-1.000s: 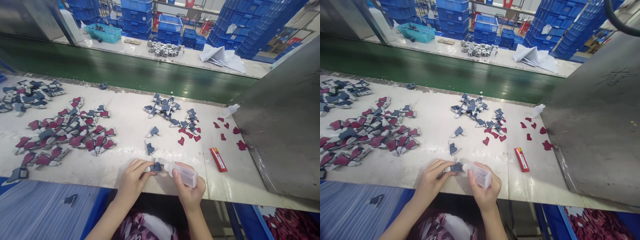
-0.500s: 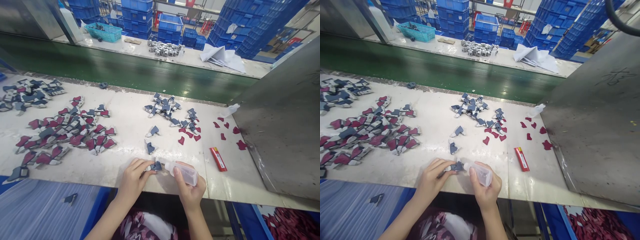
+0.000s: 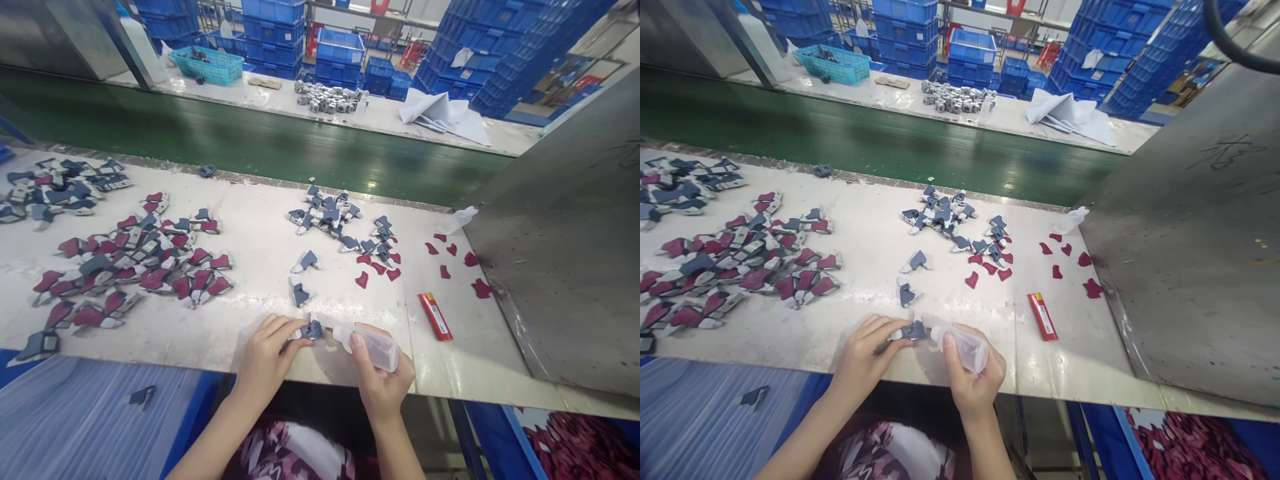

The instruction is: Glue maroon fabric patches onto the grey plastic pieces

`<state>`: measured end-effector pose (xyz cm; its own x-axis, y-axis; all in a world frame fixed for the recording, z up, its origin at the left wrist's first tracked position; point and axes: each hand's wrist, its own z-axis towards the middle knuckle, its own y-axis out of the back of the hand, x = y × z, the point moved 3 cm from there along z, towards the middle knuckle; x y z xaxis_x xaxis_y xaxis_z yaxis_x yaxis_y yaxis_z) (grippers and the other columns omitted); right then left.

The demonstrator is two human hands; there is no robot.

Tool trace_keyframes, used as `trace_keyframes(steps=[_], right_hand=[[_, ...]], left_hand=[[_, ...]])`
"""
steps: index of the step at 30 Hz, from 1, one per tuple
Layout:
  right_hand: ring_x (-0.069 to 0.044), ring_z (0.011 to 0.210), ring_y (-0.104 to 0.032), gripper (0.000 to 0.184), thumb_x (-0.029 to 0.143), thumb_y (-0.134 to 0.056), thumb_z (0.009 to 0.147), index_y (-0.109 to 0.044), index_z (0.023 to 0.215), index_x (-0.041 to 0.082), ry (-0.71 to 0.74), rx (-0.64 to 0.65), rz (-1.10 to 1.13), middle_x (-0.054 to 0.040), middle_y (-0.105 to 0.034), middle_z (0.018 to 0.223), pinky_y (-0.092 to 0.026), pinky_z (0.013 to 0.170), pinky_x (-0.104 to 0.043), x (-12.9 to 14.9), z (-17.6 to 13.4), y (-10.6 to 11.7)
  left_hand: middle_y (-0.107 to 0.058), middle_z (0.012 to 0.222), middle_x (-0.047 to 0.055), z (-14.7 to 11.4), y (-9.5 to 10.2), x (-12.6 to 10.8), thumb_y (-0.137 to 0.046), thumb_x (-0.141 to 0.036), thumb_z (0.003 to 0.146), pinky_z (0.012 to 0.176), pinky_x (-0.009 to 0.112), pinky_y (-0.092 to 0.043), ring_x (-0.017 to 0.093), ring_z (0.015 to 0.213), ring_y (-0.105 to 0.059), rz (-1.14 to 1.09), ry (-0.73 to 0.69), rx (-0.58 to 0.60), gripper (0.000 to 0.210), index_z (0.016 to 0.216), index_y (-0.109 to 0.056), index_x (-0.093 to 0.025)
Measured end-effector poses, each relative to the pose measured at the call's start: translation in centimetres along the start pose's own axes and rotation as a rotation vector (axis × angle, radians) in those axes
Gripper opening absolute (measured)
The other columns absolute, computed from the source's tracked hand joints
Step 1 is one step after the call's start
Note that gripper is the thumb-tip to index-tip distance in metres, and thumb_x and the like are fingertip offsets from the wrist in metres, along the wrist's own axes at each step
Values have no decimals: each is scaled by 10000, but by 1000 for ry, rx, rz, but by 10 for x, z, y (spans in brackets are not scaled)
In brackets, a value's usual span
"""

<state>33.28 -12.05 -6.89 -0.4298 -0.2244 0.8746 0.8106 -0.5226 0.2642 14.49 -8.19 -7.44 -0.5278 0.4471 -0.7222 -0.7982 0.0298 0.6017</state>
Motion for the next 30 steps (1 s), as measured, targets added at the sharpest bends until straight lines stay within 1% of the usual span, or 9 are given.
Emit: trace_keyframes(steps=[4, 8, 11, 13, 17, 19, 23, 27, 30], right_hand=[[-171, 674, -682, 80, 182, -689, 814, -706, 892, 192, 6, -8, 6, -24, -715, 790, -538, 590, -250, 1, -1, 0], [-169, 639, -669, 38, 200, -677, 821, -702, 842, 182, 0, -41, 9, -22, -704, 744, -527, 572, -256, 7, 0, 1], [-175, 619, -665, 66, 233, -678, 819, -703, 804, 174, -22, -64, 25, -26, -699, 717, -523, 559, -268, 7, 0, 2], [-183, 608, -668, 103, 263, -686, 814, -706, 790, 165, -57, -87, 51, -35, -701, 706, -522, 545, -273, 5, 0, 3], [-199, 633, -688, 151, 305, -693, 818, -708, 824, 154, -184, -145, 131, -58, -715, 736, -536, 537, -277, 0, -2, 3], [-204, 645, -694, 162, 312, -705, 807, -712, 834, 153, -215, -118, 147, -63, -722, 742, -548, 546, -280, 2, -2, 0], [-200, 621, -693, 191, 336, -728, 776, -723, 838, 156, -242, -1, 148, -58, -736, 727, -560, 555, -285, 9, -3, -13], [-205, 638, -691, 237, 387, -723, 773, -718, 837, 160, -347, -6, 149, -59, -737, 740, -566, 576, -302, 13, -4, -20], [-206, 653, -691, 247, 397, -723, 770, -717, 841, 161, -363, -9, 155, -59, -738, 754, -569, 588, -307, 14, -5, -21]], left_hand=[[-706, 913, 38, -1, 0, 1, -687, -151, 860, 748, 318, -498, 205, 845, -602, 2, 4, 8, 199, 1053, -665, -192], [-704, 903, 38, -1, 0, 2, -687, -144, 858, 742, 318, -503, 204, 846, -606, 6, 21, 20, 197, 1048, -669, -190], [-712, 900, 40, -1, 0, 2, -684, -159, 862, 738, 325, -510, 211, 849, -617, -3, 44, 22, 181, 1039, -677, -198], [-720, 904, 41, -1, 0, 2, -685, -174, 862, 740, 331, -516, 215, 852, -625, -12, 67, 25, 168, 1028, -684, -204], [-730, 896, 35, -1, 1, 2, -709, -178, 842, 731, 333, -520, 216, 838, -630, -14, 94, 33, 171, 1010, -691, -209], [-730, 894, 29, -1, 1, 2, -716, -158, 832, 729, 329, -520, 215, 841, -630, -14, 99, 35, 187, 1010, -693, -212], [-732, 903, 23, 0, 1, 2, -725, -118, 814, 733, 316, -520, 210, 851, -631, -22, 99, 26, 223, 1015, -694, -209], [-737, 911, 21, 0, 2, 0, -738, -127, 806, 730, 307, -520, 202, 843, -630, -28, 84, 19, 224, 1012, -693, -203], [-739, 911, 21, 0, 2, -1, -740, -126, 804, 726, 307, -520, 199, 833, -628, -28, 74, 15, 226, 1011, -691, -200]])
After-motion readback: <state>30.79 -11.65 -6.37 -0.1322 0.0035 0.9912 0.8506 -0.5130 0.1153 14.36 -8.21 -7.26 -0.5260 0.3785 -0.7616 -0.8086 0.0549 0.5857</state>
